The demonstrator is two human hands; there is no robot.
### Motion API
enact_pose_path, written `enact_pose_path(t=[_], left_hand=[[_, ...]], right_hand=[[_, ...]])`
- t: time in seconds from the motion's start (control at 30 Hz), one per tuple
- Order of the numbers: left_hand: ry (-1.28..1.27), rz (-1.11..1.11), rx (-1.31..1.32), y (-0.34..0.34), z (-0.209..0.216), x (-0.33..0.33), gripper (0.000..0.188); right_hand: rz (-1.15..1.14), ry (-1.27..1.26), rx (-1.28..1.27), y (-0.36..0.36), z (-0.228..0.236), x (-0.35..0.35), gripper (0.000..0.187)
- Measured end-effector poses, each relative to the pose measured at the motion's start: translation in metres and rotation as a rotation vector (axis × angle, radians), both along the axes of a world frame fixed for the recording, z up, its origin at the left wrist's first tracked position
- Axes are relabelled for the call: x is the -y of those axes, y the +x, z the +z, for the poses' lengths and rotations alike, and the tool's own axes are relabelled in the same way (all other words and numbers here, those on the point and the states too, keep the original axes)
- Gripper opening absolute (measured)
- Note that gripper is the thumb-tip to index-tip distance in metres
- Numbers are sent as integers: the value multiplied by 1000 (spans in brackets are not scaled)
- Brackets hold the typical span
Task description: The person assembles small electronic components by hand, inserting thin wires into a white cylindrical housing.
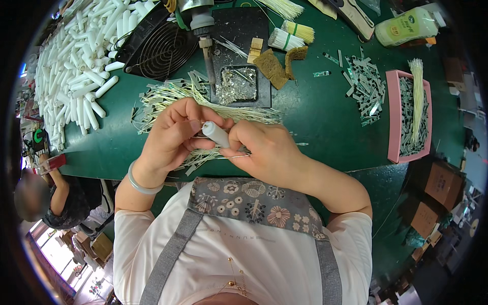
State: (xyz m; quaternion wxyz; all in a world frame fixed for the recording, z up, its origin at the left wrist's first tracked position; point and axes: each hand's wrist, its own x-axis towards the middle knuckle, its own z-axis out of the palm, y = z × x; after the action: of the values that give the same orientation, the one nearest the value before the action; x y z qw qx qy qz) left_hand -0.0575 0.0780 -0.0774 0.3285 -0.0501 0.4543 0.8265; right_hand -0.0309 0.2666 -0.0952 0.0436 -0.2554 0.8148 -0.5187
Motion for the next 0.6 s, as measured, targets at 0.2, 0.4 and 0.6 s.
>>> enact_pose_path(t=[0.2,0.4,0.6], left_hand=[[46,-27,52,-3,-1,-1,10],[50,-32,71,-6,-1,-4,10],[39,-37,72,-8,-3,-5,7]], right_hand=[[10,18,-53,0,1,-1,27],[-43,18,-112,-6,8,-6,27],[-22,-69,22,-14,25,-17,23]])
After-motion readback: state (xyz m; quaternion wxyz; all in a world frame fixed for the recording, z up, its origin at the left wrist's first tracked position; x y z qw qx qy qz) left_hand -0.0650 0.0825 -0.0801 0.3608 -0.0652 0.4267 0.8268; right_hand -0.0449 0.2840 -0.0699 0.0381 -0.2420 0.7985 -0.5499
